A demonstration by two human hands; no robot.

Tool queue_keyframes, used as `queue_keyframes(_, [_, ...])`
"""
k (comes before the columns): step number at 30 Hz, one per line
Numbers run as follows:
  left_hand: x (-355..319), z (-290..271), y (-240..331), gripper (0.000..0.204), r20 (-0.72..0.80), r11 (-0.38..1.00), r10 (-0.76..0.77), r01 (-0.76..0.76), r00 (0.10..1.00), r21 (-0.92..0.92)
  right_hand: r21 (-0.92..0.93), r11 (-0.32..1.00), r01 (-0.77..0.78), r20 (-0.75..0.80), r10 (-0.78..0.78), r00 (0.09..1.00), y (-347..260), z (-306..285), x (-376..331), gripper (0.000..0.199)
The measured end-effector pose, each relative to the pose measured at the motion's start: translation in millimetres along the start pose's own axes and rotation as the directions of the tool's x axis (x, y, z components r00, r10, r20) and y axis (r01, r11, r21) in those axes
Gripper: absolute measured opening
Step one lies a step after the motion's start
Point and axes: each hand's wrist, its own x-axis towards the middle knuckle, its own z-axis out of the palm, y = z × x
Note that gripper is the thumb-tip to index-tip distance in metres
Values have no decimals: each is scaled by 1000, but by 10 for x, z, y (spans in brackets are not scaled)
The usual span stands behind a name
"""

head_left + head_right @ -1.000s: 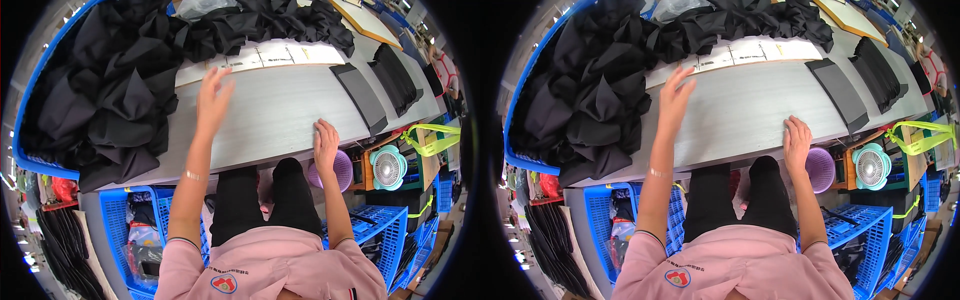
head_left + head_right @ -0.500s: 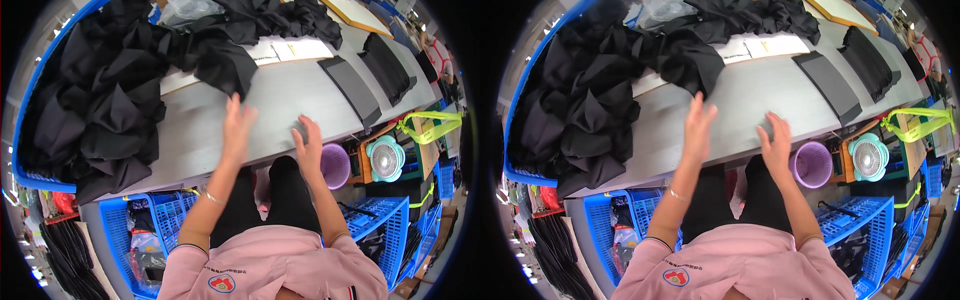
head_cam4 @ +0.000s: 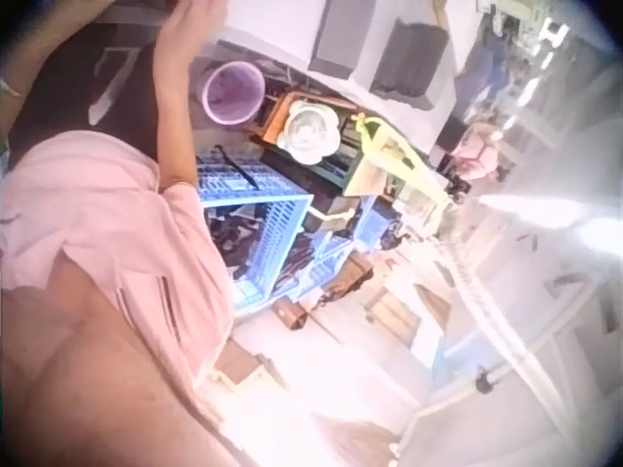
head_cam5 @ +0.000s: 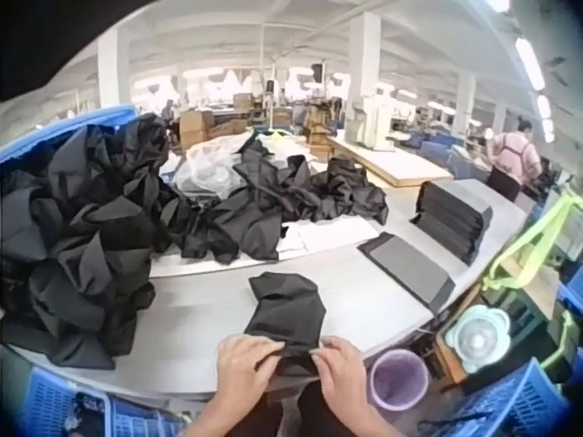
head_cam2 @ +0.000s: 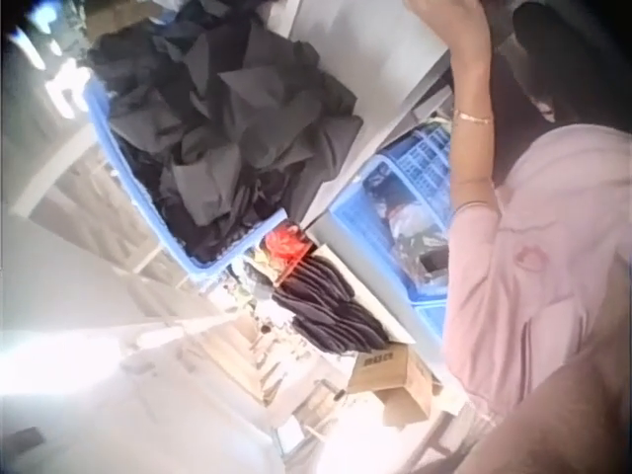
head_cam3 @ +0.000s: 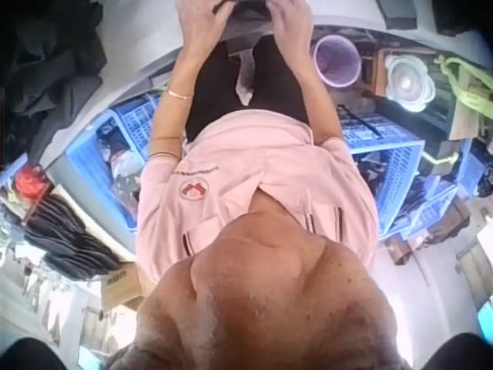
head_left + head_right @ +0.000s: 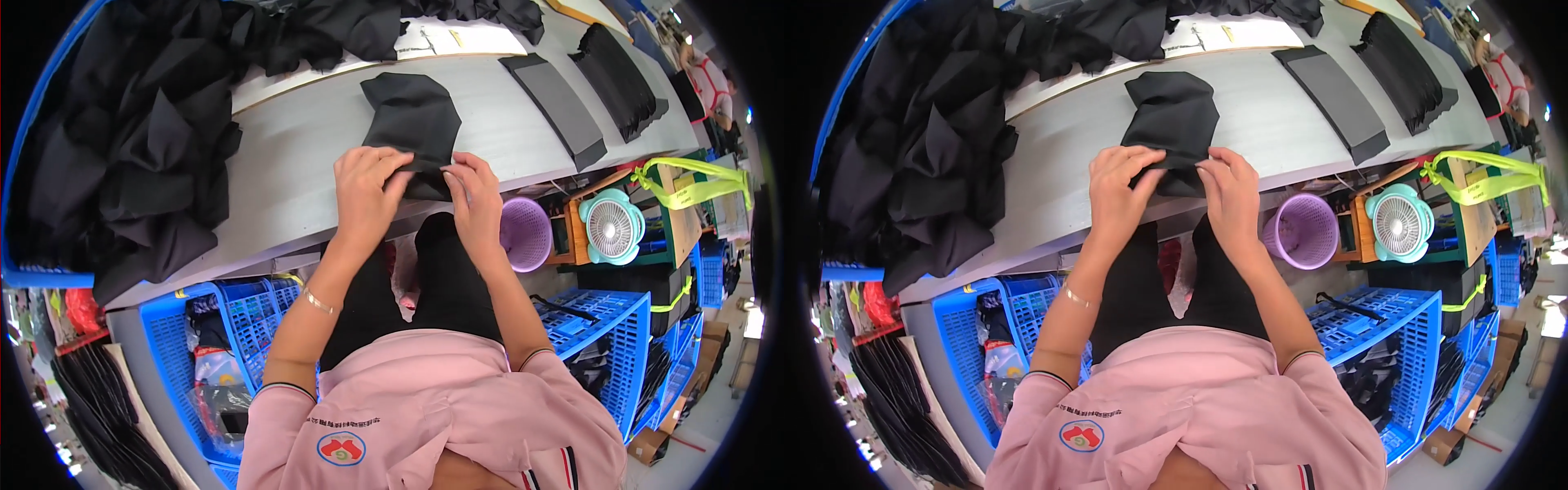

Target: Folding and organizing black fabric panels at a manufacturing workstation.

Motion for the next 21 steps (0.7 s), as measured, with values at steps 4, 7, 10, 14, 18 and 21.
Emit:
queue_keyframes(4, [27,26,81,11,-14,988,-83,80,996,-130,-233,934,272,-97,-301,949,-261,-97,-213,20])
queue_keyframes(7, [-67,-65,518,14,43,960,38,-25,998,-280,-169,932,322,52,-318,947,-295,-4,-310,13])
queue_keyframes(10, [-304,-51,876,22,90,954,83,-53,992,-294,90,976,200,279,-218,935,126,178,-484,16])
queue_keyframes(14, [-701,-30,1117,21,224,875,8,102,975,-474,492,834,-249,208,165,964,128,661,411,17])
queue_keyframes(18, [-1005,-11,1313,19,389,683,15,275,921,-677,811,169,-560,367,598,712,-29,524,458,19])
queue_keyframes(21, [-1045,-31,1354,19,338,701,142,147,930,-698,811,-250,-529,540,668,513,-203,428,425,20])
